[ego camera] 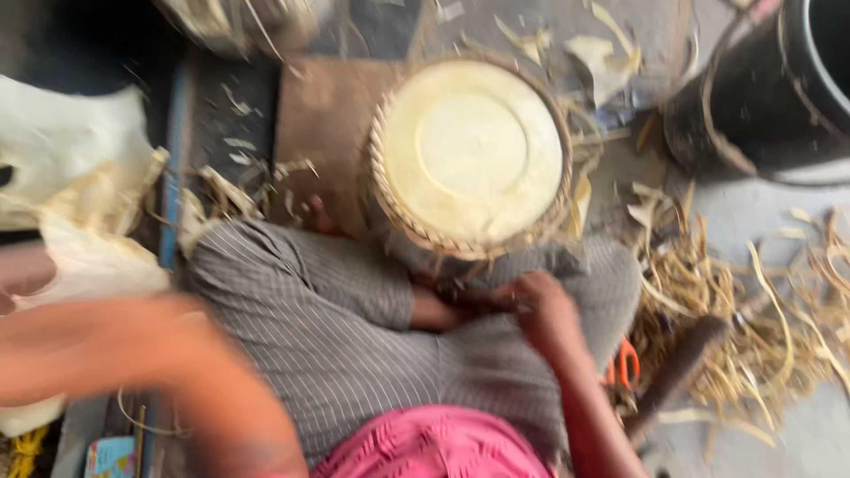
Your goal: The person weaves strips of material around the rim of a drum using a hand tool.
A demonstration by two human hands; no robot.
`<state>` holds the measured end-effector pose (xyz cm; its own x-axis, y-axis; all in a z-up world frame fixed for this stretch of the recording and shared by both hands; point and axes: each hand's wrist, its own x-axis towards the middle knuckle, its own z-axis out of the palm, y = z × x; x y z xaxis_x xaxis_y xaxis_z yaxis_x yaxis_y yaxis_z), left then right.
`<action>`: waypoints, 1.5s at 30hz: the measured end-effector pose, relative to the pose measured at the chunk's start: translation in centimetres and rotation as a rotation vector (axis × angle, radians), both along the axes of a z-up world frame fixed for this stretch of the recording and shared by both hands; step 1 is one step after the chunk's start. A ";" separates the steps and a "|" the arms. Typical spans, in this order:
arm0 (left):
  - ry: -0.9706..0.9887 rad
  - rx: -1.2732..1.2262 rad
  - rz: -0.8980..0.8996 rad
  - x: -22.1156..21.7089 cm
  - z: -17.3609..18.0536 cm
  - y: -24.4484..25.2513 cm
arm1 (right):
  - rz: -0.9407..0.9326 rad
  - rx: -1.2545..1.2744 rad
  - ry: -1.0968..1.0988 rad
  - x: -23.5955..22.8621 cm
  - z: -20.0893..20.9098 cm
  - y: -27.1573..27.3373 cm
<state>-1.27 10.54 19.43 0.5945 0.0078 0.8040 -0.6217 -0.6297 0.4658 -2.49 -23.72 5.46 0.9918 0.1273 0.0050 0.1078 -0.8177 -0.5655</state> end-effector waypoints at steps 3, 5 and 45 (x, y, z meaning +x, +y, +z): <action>-0.007 -0.052 0.048 -0.7 3.6 1.7 | 0.304 -0.209 -0.263 -2.2 -1.4 3.4; -0.021 -0.067 0.051 -0.4 4.4 1.7 | 0.266 -0.339 -0.163 -1.5 -3.0 4.7; 0.177 0.238 -0.253 4.9 -10.7 -8.7 | 0.121 0.049 -0.483 4.5 22.6 6.6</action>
<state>3.58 1.81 8.74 0.6837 -0.3311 0.6503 -0.6941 -0.5703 0.4393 1.97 -17.07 28.01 0.8530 0.2297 0.4687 0.4594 -0.7566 -0.4653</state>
